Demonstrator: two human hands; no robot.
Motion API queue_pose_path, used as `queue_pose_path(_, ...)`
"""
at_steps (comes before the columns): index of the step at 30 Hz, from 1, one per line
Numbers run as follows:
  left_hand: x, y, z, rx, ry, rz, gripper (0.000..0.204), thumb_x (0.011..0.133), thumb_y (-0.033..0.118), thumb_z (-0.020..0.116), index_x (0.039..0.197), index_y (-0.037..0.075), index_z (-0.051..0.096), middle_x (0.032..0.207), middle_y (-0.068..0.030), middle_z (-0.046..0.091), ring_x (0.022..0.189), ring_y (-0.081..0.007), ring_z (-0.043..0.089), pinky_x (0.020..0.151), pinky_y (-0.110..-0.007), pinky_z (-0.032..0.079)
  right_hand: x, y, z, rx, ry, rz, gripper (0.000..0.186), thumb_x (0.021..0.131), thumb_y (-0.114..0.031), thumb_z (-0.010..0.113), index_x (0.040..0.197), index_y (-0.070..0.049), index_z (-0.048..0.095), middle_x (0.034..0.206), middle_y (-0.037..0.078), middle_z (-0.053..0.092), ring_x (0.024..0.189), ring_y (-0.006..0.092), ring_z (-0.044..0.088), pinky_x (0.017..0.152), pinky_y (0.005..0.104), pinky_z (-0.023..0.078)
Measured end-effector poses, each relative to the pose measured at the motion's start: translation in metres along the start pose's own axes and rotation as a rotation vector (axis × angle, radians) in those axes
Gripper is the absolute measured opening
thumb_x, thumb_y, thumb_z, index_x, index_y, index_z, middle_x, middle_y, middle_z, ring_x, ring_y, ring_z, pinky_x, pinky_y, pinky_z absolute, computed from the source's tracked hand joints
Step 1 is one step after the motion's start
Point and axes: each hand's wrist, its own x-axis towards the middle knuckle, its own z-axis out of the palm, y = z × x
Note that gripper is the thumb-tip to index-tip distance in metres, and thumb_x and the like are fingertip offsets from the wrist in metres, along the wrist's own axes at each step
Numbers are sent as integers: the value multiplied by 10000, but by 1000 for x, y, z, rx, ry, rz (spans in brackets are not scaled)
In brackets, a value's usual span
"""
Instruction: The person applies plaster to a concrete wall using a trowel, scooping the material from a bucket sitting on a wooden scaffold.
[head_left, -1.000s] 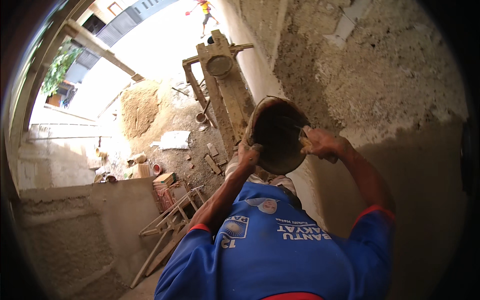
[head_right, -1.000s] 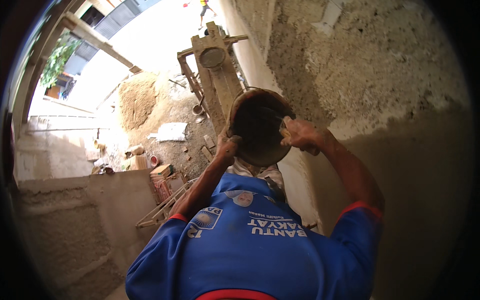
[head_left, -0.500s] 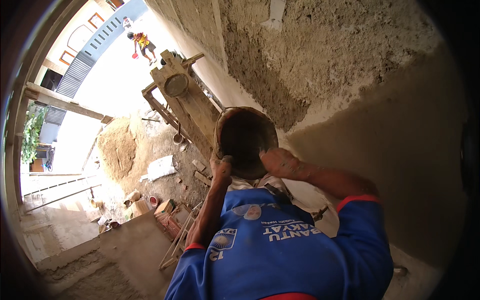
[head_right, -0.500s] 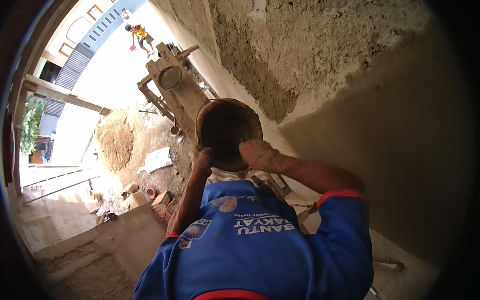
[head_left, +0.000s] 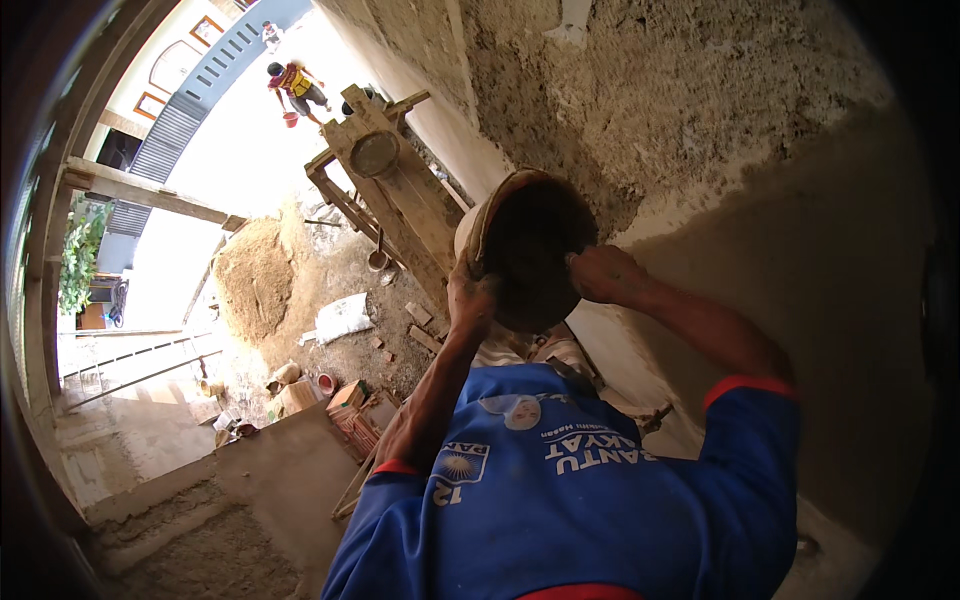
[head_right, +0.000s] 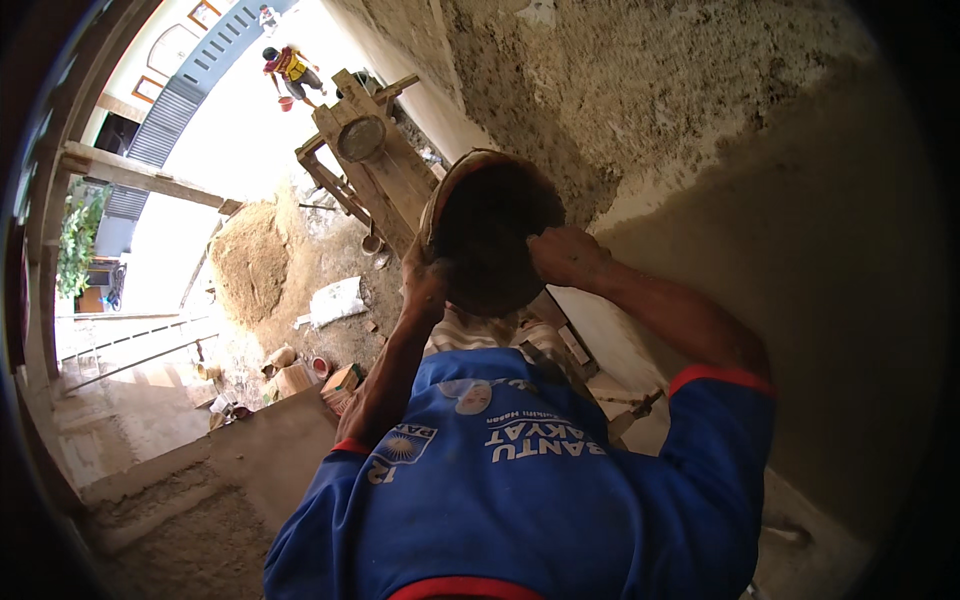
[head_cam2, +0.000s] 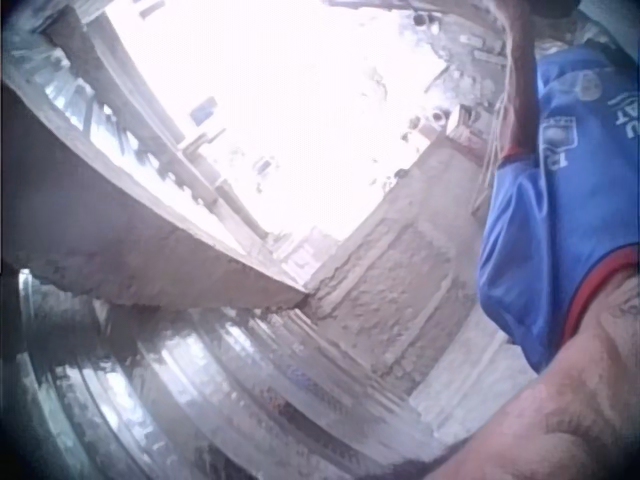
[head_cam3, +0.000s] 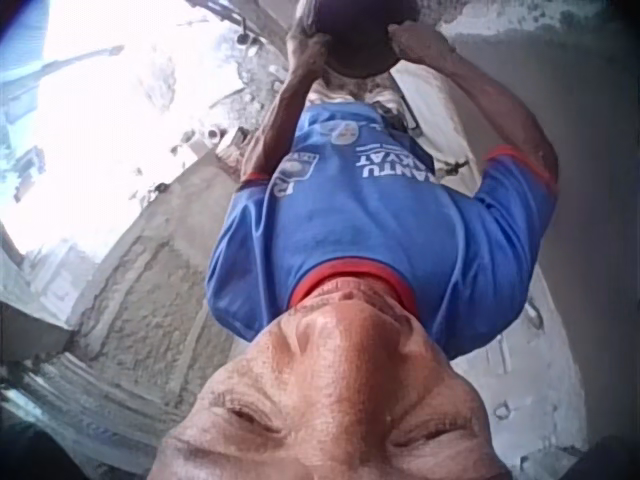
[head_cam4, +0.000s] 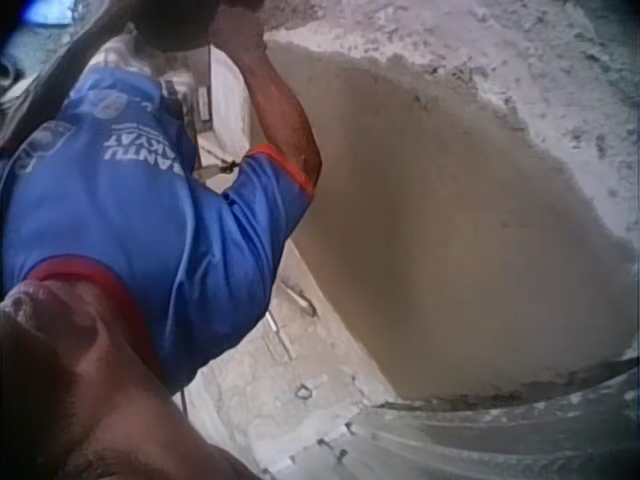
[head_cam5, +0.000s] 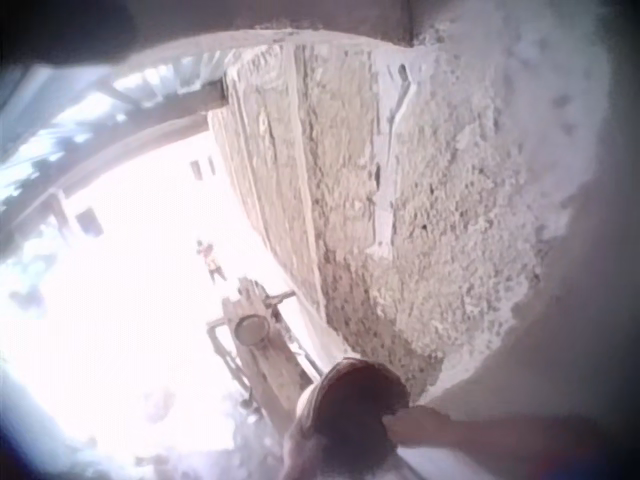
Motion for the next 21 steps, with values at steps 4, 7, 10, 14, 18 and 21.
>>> queue_pose_path(4, 5, 0, 4, 28, -24, -24, 547, 722, 115, 597, 1242, -45, 534, 1061, -194, 660, 973, -270, 640, 868, -374, 489, -6, 9, 27, 302, -55, -100, 274, 821, -190, 573, 983, 23, 628, 886, 258, 658, 856, 411, 654, 738, 490, 533)
queue_pose_path(7, -2, 13, 7, -41, -40, -29, 535, 738, 84, 585, 1256, -36, 529, 1067, -166, 662, 978, -250, 636, 867, -360, 495, -7, 2, 49, 483, 22, -87, 311, 824, -219, 578, 1026, 16, 604, 919, 277, 645, 897, 416, 641, 771, 492, 521)
queue_pose_path(10, -6, 15, 4, -135, -50, -82, 518, 762, 39, 569, 1275, -24, 522, 1099, -126, 648, 989, -211, 624, 871, -325, 499, -12, -2, 54, 564, 18, -27, 350, 844, -272, 590, 1058, 6, 590, 935, 278, 644, 915, 419, 638, 796, 495, 513)
queue_pose_path(14, -9, 15, 1, -383, -81, -133, 497, 806, 27, 571, 1296, -17, 505, 1111, -103, 633, 987, -186, 617, 841, -303, 517, -35, 1, 50, 459, 64, 46, 435, 879, -376, 591, 1125, -18, 566, 933, 260, 655, 905, 415, 644, 793, 488, 514)
queue_pose_path(18, -3, -25, -3, -297, -102, -128, 481, 831, 32, 570, 1303, -17, 493, 1105, -99, 630, 969, -182, 620, 804, -302, 533, -34, 2, 37, 426, 17, 124, 425, 875, -369, 594, 1107, -14, 561, 867, 254, 652, 855, 439, 633, 775, 504, 497)
queue_pose_path(21, -5, -45, 2, -230, 13, -183, 484, 837, 14, 569, 1313, -16, 483, 1100, -93, 628, 953, -176, 621, 791, -304, 536, -40, 8, 49, 358, 52, 193, 433, 884, -385, 578, 1117, -20, 561, 851, 256, 653, 856, 436, 637, 771, 507, 499)
